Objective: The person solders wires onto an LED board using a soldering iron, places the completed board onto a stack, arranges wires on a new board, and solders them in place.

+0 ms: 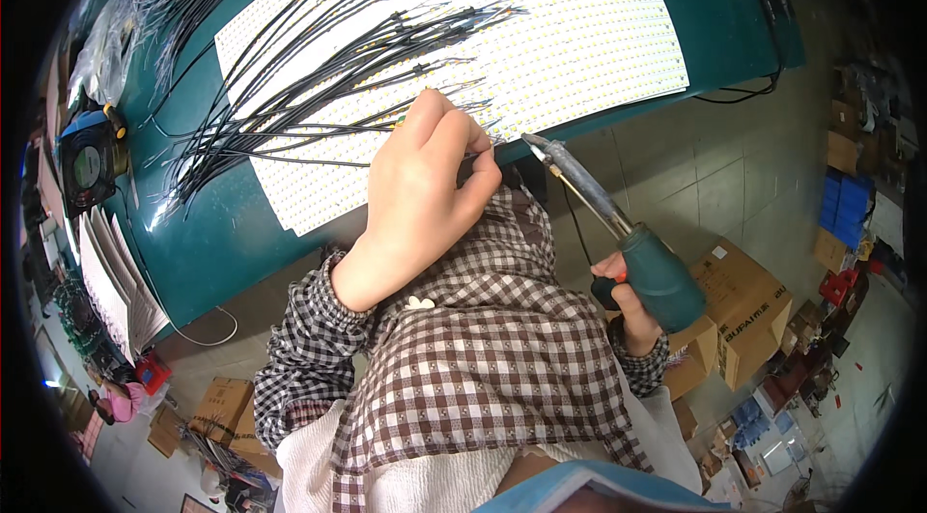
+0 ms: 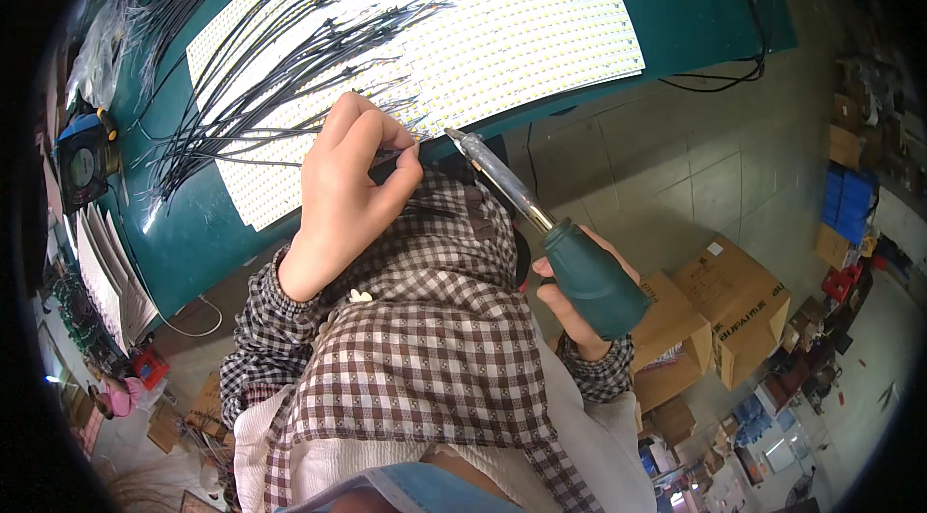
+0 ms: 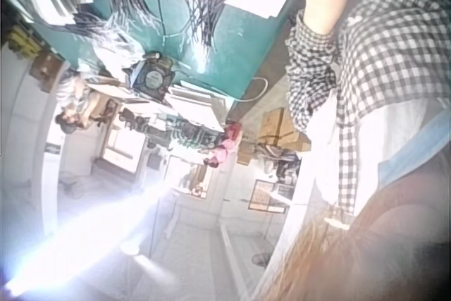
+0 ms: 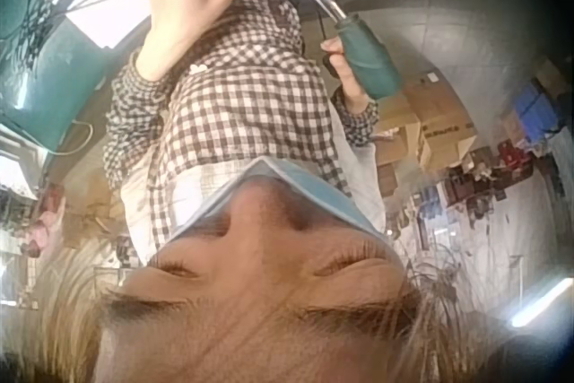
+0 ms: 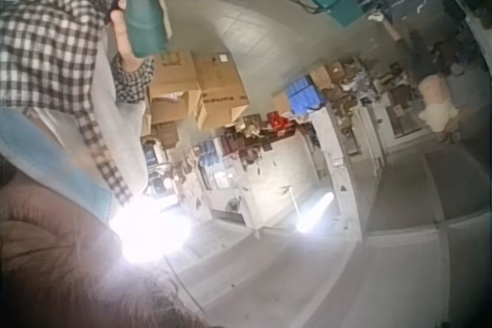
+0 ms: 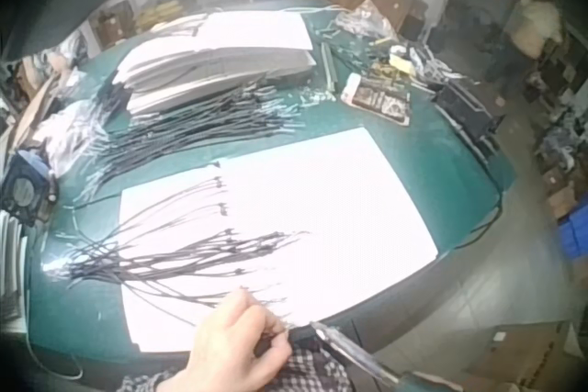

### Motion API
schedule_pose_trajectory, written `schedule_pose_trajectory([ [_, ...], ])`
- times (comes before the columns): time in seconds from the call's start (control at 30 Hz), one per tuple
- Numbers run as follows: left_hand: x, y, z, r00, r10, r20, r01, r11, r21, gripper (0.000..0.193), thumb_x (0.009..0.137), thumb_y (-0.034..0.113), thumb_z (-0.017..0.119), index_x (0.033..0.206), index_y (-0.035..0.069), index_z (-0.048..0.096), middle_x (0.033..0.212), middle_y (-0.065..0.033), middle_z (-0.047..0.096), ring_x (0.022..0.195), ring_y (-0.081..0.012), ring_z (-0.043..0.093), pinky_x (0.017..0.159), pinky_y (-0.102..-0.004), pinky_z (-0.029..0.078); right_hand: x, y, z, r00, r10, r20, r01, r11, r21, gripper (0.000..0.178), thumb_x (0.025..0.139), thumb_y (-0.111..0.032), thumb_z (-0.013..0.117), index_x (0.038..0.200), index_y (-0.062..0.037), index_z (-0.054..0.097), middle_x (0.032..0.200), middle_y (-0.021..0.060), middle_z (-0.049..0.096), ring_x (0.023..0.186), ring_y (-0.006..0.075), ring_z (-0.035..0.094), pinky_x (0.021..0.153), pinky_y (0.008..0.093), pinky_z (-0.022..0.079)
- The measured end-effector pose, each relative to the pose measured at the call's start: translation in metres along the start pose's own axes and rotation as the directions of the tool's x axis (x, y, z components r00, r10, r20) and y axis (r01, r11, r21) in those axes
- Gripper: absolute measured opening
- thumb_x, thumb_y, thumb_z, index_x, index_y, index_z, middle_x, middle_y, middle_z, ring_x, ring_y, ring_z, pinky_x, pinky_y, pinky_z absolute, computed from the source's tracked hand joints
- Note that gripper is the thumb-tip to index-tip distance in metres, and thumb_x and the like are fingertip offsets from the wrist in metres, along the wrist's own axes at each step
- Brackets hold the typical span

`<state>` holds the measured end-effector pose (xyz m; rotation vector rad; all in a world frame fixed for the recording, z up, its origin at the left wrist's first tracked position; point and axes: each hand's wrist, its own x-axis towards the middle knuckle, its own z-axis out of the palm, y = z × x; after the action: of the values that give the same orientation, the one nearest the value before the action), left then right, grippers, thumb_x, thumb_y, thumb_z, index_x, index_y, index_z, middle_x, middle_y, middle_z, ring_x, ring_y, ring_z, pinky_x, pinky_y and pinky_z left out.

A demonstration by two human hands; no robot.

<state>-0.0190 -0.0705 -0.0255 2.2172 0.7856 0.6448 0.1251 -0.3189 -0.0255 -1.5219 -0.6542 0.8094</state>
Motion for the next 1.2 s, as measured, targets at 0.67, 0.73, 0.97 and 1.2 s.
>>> schedule_pose_trajectory([
  [0.67,-0.002,0.002,0.001,0.999,-0.041,-0.024,0.04,0.999,-0.029,0.014,0.07,-0.004,0.068,0.076,0.002,0.057,0.08,-0.0077,0.052,0.07,-0.0205,0.054,0.06,-0.0303,0.045,0.002,0.002,0.0,0.995,-0.079,0.061,0.088,0.982,-0.166,0.06,0.081,-0.02,0.084,0.125,0.0112,0.058,0.09,0.0084,0.072,0.081,0.0164,0.071,0.077,0.0304,0.059],
  [0.73,-0.002,0.003,0.0,0.999,-0.051,-0.013,0.05,0.998,-0.034,0.013,0.071,-0.004,0.068,0.076,0.002,0.058,0.08,-0.0077,0.052,0.07,-0.0206,0.054,0.061,-0.0304,0.045,0.005,0.001,0.0,0.993,-0.079,0.084,0.092,0.982,-0.163,0.059,0.081,-0.019,0.084,0.125,0.0108,0.058,0.091,0.0083,0.072,0.081,0.0164,0.071,0.077,0.03,0.059],
  [0.97,-0.001,0.002,0.001,0.999,-0.038,-0.019,0.037,0.998,-0.047,0.014,0.071,-0.002,0.068,0.077,0.004,0.057,0.079,-0.0085,0.05,0.066,-0.0237,0.054,0.057,-0.0341,0.044,0.002,0.004,0.004,0.998,-0.055,0.039,0.058,0.996,-0.068,0.061,0.082,-0.021,0.084,0.127,0.0114,0.056,0.091,0.0082,0.072,0.083,0.0156,0.07,0.077,0.0294,0.059],
  [1.2,0.0,0.002,0.0,0.999,-0.029,-0.013,0.029,0.999,-0.025,0.013,0.071,-0.004,0.067,0.076,0.002,0.058,0.079,-0.0082,0.052,0.07,-0.022,0.055,0.061,-0.0313,0.046,0.005,0.0,0.007,0.998,-0.037,0.057,0.04,0.998,-0.055,0.064,0.082,-0.02,0.084,0.128,0.0117,0.055,0.091,0.0088,0.072,0.084,0.0155,0.07,0.078,0.0293,0.059],
])
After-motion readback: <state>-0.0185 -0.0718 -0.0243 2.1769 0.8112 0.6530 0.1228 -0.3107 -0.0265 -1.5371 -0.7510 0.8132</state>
